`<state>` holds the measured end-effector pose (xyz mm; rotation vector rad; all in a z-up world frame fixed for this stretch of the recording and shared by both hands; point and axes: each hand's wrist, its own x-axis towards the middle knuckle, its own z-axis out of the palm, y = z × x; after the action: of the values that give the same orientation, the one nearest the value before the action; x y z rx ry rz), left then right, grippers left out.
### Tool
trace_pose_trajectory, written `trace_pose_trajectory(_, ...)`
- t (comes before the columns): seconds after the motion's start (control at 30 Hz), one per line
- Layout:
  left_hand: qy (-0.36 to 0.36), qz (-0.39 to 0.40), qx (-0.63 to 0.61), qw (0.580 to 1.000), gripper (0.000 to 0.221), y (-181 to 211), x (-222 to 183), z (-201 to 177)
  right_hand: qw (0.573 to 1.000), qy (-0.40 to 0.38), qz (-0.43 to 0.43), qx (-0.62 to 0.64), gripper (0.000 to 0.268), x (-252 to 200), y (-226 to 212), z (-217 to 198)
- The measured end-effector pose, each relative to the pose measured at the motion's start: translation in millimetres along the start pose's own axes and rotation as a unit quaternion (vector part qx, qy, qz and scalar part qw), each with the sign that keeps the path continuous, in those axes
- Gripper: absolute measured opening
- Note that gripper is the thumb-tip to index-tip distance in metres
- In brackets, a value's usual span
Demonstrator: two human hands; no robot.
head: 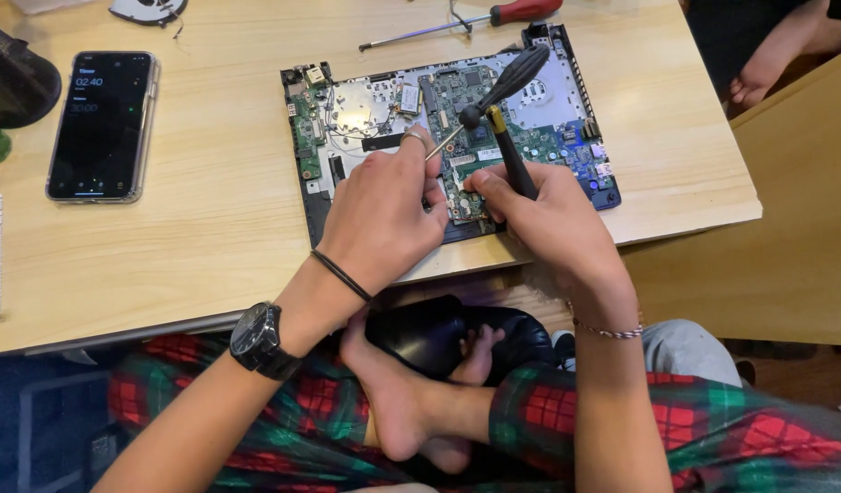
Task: Disassembling and cleaning the internal components of a laptop using a screwdriver and a brush.
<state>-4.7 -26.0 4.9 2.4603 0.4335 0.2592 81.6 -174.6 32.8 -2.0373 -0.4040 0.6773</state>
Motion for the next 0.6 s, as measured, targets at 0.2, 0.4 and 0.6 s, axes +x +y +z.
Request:
trace_pose_trajectory(0.2, -0.007, 0.004, -0.017, 1.0, 0.019, 0, 8, 3, 0.999, -0.012, -0.002, 0.032, 0.034, -3, -4, -2)
trace_pose_trajectory(0.4, 0.013, 0.025, -0.069, 0.997, 0.021, -9, 2, 6, 0.997, -0.019, 0.005, 0.073, 0.029, 1, 0, -2)
trace_pose_trajectory(0.6, 0.044, 0.044, -0.088, 0.994, 0.019, -12, -5, 9, 0.996, -0.017, 0.0, 0.088, 0.033, -4, -7, -5)
